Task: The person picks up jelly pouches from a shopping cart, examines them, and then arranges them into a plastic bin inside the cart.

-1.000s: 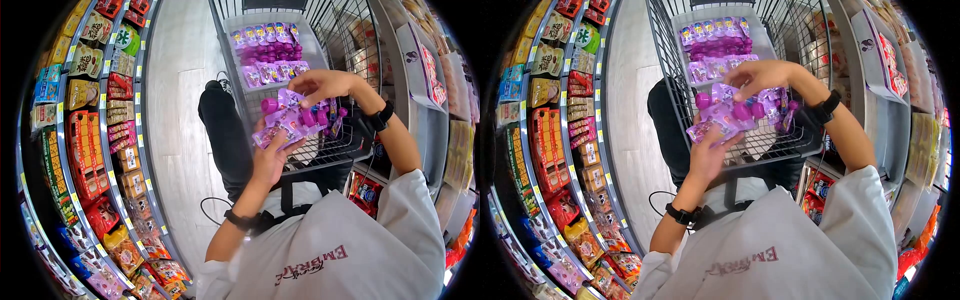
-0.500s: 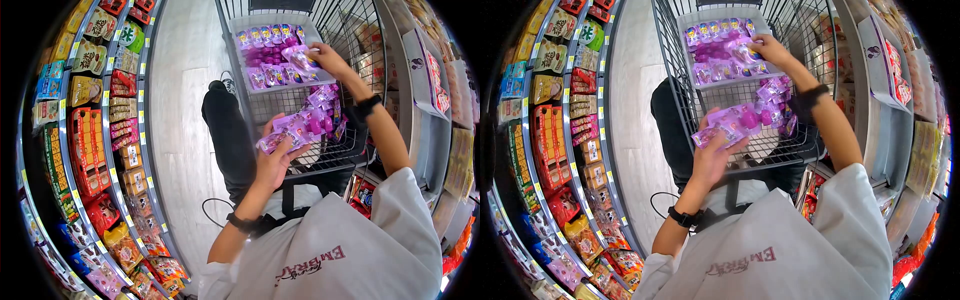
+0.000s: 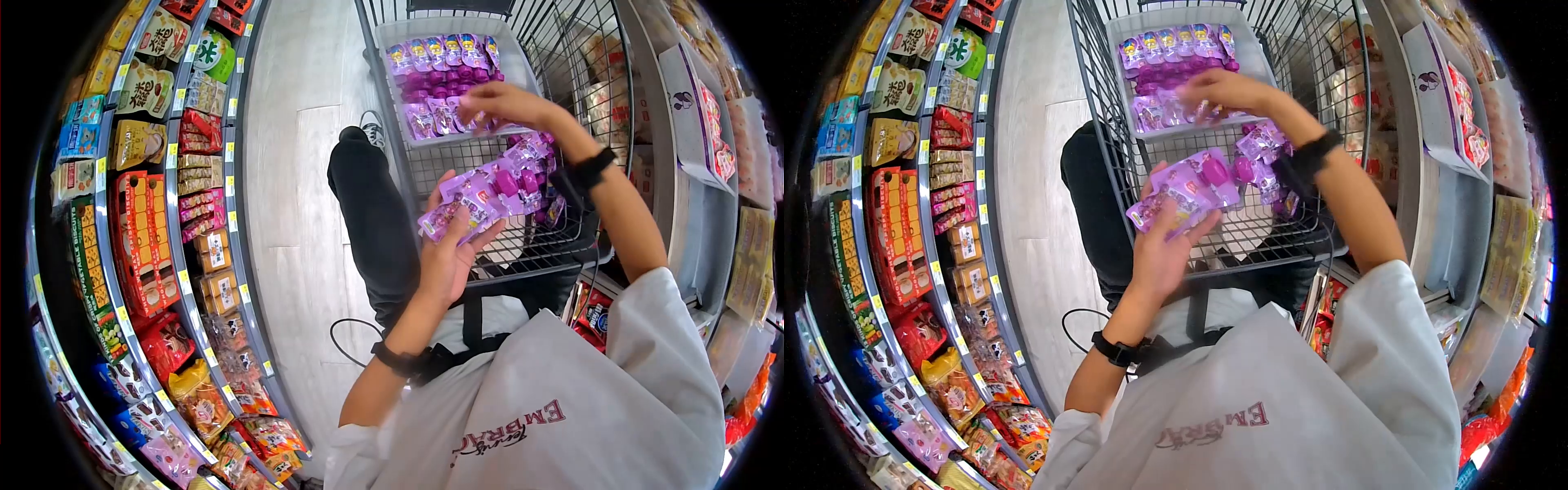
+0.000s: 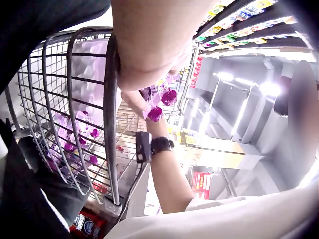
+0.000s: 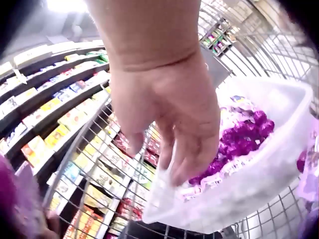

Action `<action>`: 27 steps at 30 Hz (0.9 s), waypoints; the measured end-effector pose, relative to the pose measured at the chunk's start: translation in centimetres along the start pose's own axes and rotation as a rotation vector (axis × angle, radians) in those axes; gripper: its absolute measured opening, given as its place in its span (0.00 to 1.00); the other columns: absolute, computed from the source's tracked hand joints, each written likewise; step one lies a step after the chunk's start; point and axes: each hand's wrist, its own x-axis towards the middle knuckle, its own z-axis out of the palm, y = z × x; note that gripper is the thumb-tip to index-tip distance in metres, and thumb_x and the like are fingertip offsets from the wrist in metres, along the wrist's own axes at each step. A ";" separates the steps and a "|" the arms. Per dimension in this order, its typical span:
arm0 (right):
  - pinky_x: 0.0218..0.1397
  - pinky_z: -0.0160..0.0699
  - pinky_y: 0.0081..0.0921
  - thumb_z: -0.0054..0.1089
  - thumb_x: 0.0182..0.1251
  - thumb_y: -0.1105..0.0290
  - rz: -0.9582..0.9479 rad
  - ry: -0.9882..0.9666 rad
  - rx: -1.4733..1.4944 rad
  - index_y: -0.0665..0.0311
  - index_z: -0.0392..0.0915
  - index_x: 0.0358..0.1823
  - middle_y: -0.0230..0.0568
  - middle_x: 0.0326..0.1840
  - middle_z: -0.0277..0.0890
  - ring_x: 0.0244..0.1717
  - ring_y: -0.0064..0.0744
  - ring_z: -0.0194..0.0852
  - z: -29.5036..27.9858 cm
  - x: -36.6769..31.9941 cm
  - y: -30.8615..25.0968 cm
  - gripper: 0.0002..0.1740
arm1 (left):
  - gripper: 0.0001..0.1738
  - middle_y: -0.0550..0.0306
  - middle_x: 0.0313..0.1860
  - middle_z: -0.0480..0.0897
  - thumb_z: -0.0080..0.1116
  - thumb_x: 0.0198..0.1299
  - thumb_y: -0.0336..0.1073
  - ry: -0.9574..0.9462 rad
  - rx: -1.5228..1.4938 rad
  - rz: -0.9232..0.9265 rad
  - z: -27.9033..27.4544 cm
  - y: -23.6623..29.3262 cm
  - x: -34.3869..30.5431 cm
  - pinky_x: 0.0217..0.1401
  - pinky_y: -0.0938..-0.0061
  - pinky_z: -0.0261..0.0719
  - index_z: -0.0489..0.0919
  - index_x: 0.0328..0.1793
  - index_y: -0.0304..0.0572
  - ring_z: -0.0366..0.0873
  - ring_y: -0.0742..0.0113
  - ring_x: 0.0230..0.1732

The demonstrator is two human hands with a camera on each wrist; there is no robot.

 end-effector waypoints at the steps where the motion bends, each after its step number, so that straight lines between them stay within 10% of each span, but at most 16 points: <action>1: 0.42 0.80 0.23 0.60 0.69 0.50 0.032 -0.200 0.087 0.65 0.75 0.57 0.38 0.49 0.80 0.41 0.30 0.81 0.5 -2.7 -1.3 0.26 | 0.33 0.51 0.69 0.68 0.54 0.70 0.37 0.000 -0.007 0.006 0.0 -0.1 -0.1 0.66 0.52 0.77 0.54 0.78 0.54 0.72 0.52 0.67; 4: 0.46 0.81 0.23 0.69 0.61 0.69 -0.090 -0.523 -0.065 0.68 0.75 0.55 0.38 0.47 0.80 0.46 0.24 0.79 1.4 -6.7 -1.3 0.22 | 0.34 0.51 0.70 0.67 0.54 0.71 0.39 -0.029 -0.029 0.009 0.0 -0.1 0.0 0.68 0.50 0.74 0.53 0.79 0.55 0.70 0.52 0.69; 7: 0.47 0.82 0.24 0.68 0.56 0.81 -0.206 -0.277 -0.151 0.70 0.77 0.48 0.36 0.43 0.80 0.44 0.24 0.79 1.2 -8.0 -0.9 0.17 | 0.34 0.51 0.72 0.65 0.53 0.72 0.40 -0.064 -0.026 -0.022 0.2 0.0 -0.1 0.69 0.48 0.73 0.52 0.80 0.57 0.69 0.53 0.69; 14: 0.36 0.76 0.16 0.61 0.63 0.81 -0.142 0.173 0.371 0.66 0.80 0.47 0.31 0.38 0.81 0.37 0.17 0.76 0.7 -6.8 0.9 0.12 | 0.27 0.52 0.68 0.69 0.52 0.71 0.35 -0.034 0.055 -0.040 -0.5 -0.4 0.0 0.67 0.50 0.75 0.62 0.74 0.47 0.70 0.56 0.68; 24: 0.43 0.73 0.19 0.61 0.65 0.77 -0.277 0.186 -0.157 0.67 0.82 0.44 0.28 0.36 0.79 0.38 0.17 0.73 -8.7 1.0 1.4 0.08 | 0.24 0.47 0.62 0.74 0.52 0.68 0.29 0.102 0.042 -0.086 -0.4 -0.1 0.0 0.62 0.52 0.80 0.65 0.69 0.40 0.76 0.54 0.61; 27: 0.41 0.78 0.27 0.62 0.53 0.77 -0.207 0.454 -0.675 0.62 0.83 0.39 0.38 0.33 0.81 0.34 0.29 0.78 -8.7 1.6 0.0 0.10 | 0.25 0.47 0.62 0.74 0.53 0.66 0.29 0.132 0.062 -0.069 -0.5 -0.3 0.1 0.60 0.53 0.82 0.65 0.69 0.39 0.77 0.54 0.59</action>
